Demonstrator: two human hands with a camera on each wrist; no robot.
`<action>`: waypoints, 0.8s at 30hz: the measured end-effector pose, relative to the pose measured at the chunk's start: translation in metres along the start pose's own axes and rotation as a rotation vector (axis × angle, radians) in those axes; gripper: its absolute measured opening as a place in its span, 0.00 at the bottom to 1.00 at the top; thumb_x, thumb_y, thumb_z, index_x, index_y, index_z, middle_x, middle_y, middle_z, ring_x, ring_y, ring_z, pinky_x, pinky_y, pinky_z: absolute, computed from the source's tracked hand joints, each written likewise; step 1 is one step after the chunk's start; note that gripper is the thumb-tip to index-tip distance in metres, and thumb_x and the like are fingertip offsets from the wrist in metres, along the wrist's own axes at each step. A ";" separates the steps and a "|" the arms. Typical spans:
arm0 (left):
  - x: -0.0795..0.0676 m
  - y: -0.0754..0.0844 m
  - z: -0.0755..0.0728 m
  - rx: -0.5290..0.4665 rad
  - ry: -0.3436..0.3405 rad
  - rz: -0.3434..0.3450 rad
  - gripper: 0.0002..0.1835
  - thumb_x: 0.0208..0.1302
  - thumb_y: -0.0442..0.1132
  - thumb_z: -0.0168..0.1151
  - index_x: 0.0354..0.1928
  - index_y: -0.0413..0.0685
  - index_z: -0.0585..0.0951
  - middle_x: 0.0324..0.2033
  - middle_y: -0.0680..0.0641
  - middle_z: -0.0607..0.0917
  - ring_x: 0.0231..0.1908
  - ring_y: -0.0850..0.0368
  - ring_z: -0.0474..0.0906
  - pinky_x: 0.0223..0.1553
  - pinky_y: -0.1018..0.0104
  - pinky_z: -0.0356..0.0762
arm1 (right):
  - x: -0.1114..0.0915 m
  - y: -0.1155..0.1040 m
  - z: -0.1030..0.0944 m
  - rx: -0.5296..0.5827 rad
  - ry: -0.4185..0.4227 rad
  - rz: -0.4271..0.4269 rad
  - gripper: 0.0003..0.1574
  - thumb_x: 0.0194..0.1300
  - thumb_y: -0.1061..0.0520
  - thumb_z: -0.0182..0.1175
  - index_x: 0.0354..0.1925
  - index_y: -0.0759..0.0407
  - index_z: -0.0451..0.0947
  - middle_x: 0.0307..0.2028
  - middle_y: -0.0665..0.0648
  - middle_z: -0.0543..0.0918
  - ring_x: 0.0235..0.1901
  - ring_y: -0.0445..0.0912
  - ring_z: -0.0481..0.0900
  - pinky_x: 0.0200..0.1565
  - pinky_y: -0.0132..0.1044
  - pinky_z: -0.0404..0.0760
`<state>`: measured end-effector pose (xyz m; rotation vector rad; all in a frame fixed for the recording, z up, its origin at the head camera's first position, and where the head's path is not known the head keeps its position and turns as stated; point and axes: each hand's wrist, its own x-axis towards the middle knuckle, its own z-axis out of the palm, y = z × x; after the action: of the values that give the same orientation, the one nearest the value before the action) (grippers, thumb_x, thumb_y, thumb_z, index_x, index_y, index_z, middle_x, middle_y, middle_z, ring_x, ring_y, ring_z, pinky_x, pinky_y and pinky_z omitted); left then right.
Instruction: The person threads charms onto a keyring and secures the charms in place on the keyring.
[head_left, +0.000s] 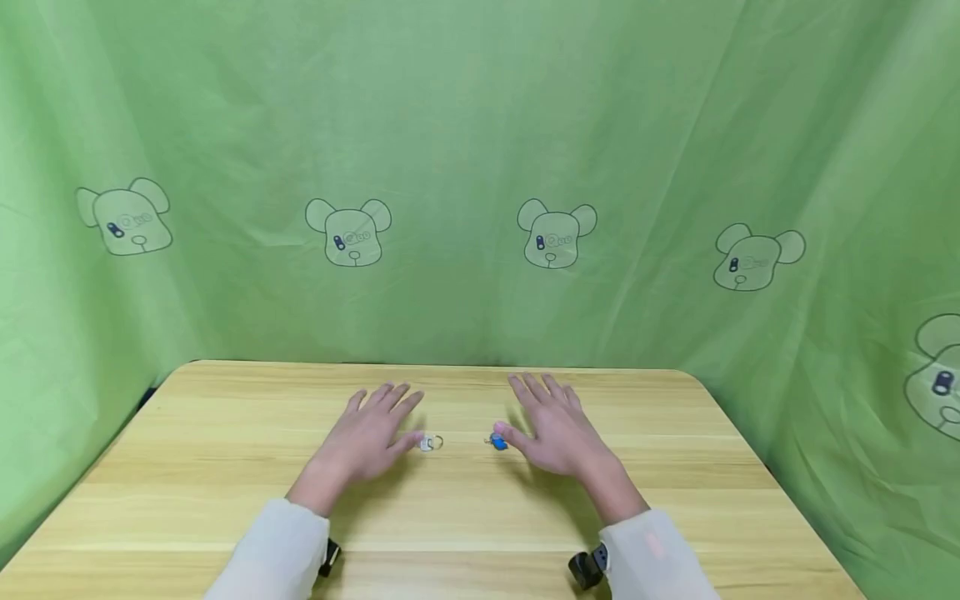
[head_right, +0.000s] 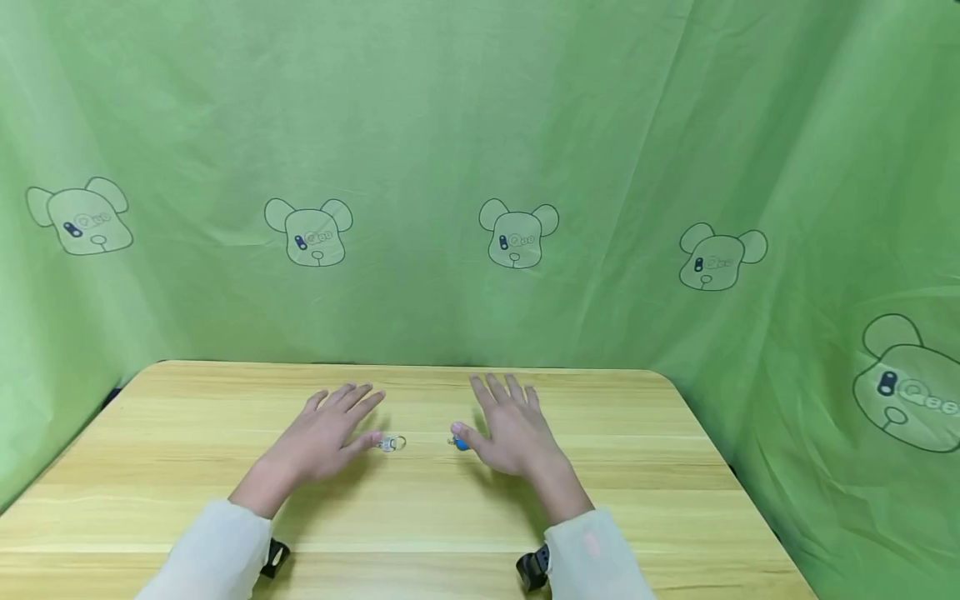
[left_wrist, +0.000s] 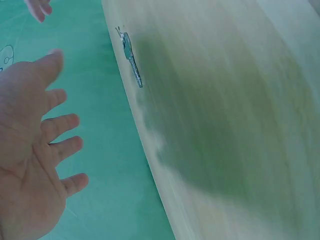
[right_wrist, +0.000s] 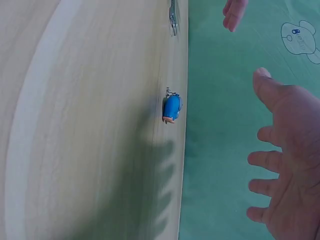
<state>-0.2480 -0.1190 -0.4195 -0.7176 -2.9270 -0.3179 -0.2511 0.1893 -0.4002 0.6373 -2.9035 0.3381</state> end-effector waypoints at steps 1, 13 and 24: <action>0.000 0.000 0.000 0.000 -0.008 0.000 0.36 0.77 0.60 0.52 0.79 0.52 0.62 0.77 0.42 0.62 0.77 0.40 0.54 0.75 0.35 0.46 | 0.001 0.000 0.000 0.004 -0.011 -0.002 0.54 0.73 0.27 0.52 0.81 0.56 0.51 0.78 0.64 0.57 0.77 0.66 0.48 0.73 0.68 0.48; 0.007 -0.009 0.005 -0.010 -0.074 0.003 0.32 0.76 0.56 0.57 0.75 0.48 0.69 0.72 0.39 0.70 0.72 0.38 0.63 0.71 0.35 0.59 | 0.011 0.001 0.004 0.038 -0.134 -0.027 0.49 0.70 0.39 0.64 0.77 0.58 0.60 0.73 0.67 0.66 0.73 0.66 0.62 0.72 0.65 0.57; 0.013 -0.009 0.011 -0.043 -0.143 0.033 0.32 0.75 0.55 0.57 0.74 0.48 0.70 0.71 0.39 0.71 0.70 0.36 0.65 0.69 0.32 0.60 | 0.023 -0.004 0.012 0.047 -0.267 -0.064 0.46 0.65 0.48 0.72 0.74 0.60 0.66 0.67 0.64 0.76 0.65 0.60 0.74 0.68 0.62 0.67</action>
<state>-0.2646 -0.1182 -0.4300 -0.8274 -3.0469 -0.3405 -0.2712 0.1734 -0.4065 0.8412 -3.1244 0.3372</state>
